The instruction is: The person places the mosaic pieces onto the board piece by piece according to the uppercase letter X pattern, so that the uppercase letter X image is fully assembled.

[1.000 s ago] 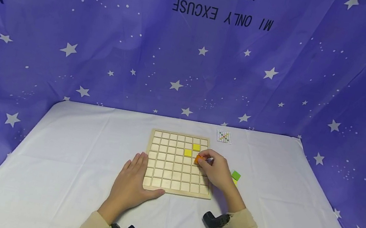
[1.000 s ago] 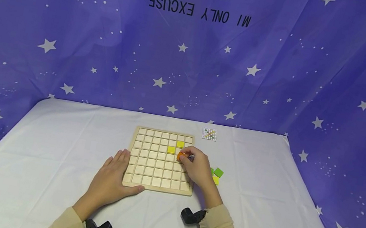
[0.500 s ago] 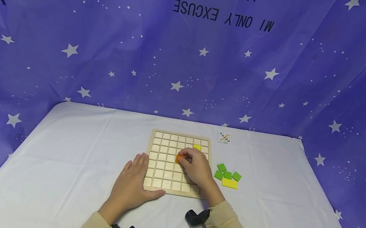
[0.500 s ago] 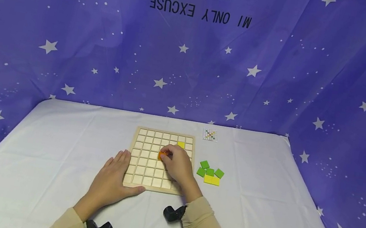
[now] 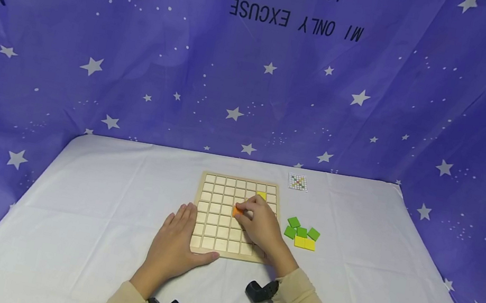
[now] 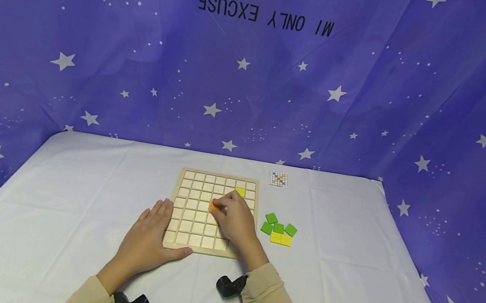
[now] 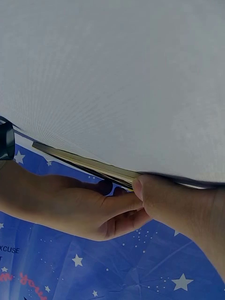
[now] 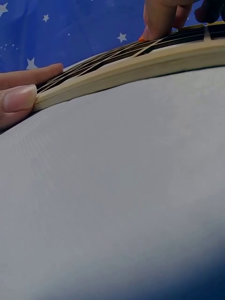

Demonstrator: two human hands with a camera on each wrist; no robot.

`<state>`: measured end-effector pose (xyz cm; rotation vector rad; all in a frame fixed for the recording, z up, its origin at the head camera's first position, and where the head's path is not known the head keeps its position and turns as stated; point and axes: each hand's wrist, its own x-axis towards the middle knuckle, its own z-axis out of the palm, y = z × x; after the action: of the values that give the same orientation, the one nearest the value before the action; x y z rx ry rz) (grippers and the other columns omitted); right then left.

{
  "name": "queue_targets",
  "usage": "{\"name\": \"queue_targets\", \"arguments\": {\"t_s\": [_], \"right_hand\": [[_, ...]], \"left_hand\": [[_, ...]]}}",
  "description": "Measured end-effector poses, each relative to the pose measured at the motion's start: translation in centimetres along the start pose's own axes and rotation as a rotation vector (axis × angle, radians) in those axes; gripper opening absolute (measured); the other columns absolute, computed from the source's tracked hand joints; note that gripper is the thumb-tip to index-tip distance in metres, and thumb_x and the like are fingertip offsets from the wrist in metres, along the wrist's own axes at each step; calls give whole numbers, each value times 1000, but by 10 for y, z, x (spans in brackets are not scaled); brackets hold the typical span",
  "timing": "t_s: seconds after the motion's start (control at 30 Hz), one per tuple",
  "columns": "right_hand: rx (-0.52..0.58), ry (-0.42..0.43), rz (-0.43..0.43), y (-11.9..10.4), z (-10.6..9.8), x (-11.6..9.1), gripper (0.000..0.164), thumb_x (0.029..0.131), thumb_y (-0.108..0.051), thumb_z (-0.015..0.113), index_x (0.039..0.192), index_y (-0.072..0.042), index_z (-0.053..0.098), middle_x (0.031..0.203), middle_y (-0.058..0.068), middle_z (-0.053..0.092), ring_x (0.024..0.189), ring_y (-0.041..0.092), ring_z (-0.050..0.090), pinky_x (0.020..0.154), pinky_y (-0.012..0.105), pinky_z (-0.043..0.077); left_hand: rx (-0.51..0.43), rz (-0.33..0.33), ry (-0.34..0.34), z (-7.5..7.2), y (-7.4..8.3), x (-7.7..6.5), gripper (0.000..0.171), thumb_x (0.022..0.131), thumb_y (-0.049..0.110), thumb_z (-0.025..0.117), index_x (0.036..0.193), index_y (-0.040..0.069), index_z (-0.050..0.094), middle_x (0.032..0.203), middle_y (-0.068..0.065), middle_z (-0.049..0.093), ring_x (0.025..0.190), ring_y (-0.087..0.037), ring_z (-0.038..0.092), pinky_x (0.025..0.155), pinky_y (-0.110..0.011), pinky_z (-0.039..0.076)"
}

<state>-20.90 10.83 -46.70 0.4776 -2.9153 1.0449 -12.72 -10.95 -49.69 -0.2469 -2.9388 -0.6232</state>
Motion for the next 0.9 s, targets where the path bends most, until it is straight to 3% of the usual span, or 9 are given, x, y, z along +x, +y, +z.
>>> {"name": "queue_targets", "arguments": {"t_s": [0.23,0.47,0.73,0.9], "right_hand": [[6,-73,-47,5,-8,-7,27,92,-26,72,118,-20,74,111,-6,59,102,13,58,90,36,51],[46,-51,-18,24,-31,-24,30,91,-25,73,120,-20,70,108,-7,64,100,10,59,87,34,51],[-41,-24,35,58,-68,-46,34,89,-24,75,121,-16,69,100,-2,64,92,16,56,80,33,47],[-96,-17,92,77,-84,-60,36,87,-21,77,121,-13,69,105,2,65,99,21,58,88,41,48]], "left_hand": [[-7,4,4,-1,1,-1,128,70,85,61,155,-3,23,163,-17,26,153,-33,23,124,-51,22],[-14,6,12,-1,2,0,127,70,83,63,155,-4,25,162,-19,28,152,-34,25,123,-51,23],[-15,0,6,-1,1,0,128,69,84,62,155,-2,24,163,-17,26,153,-33,23,124,-50,21],[-8,5,8,-2,1,0,129,70,86,60,156,-2,23,163,-17,26,153,-33,23,124,-50,22]]}}
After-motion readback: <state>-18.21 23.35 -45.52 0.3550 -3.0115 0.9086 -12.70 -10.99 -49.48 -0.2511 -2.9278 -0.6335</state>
